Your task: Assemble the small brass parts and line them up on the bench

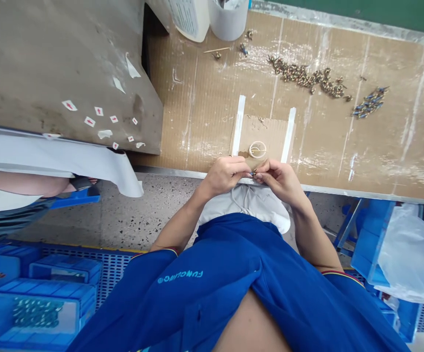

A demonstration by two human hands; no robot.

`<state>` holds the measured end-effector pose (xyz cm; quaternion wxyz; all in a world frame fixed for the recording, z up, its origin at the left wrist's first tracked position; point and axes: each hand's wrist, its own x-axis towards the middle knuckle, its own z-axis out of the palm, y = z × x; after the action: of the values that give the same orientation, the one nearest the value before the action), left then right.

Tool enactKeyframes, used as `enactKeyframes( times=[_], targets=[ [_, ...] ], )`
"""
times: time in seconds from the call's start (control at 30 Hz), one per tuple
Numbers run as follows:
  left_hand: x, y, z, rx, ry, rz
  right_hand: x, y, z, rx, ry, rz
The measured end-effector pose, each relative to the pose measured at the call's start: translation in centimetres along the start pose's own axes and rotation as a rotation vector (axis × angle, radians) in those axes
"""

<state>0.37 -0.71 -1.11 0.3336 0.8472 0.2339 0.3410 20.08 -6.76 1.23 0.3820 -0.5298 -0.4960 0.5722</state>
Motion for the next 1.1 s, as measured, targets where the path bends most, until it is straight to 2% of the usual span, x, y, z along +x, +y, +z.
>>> enactKeyframes(
  times=[0.2,0.4,0.6,0.8,1.1],
  targets=[
    [-0.1,0.1,0.0,-0.005,-0.011,-0.013,-0.3,0.2,0.7,-0.133,0.058,-0.055],
    [-0.1,0.3,-0.2,-0.006,-0.064,-0.067,-0.4,0.3,1.3,-0.161,0.103,-0.083],
    [0.2,0.5,-0.7,-0.078,-0.096,-0.134,-0.2,0.0,0.6,-0.062,0.056,0.005],
    [0.5,0.6,-0.6,-0.133,-0.039,-0.198,-0.1,-0.2,0.7,0.027,0.108,0.033],
    [0.4,0.6,-0.3,-0.03,-0.052,-0.087,0.1,-0.3,0.1,-0.113,-0.02,-0.032]
  ],
)
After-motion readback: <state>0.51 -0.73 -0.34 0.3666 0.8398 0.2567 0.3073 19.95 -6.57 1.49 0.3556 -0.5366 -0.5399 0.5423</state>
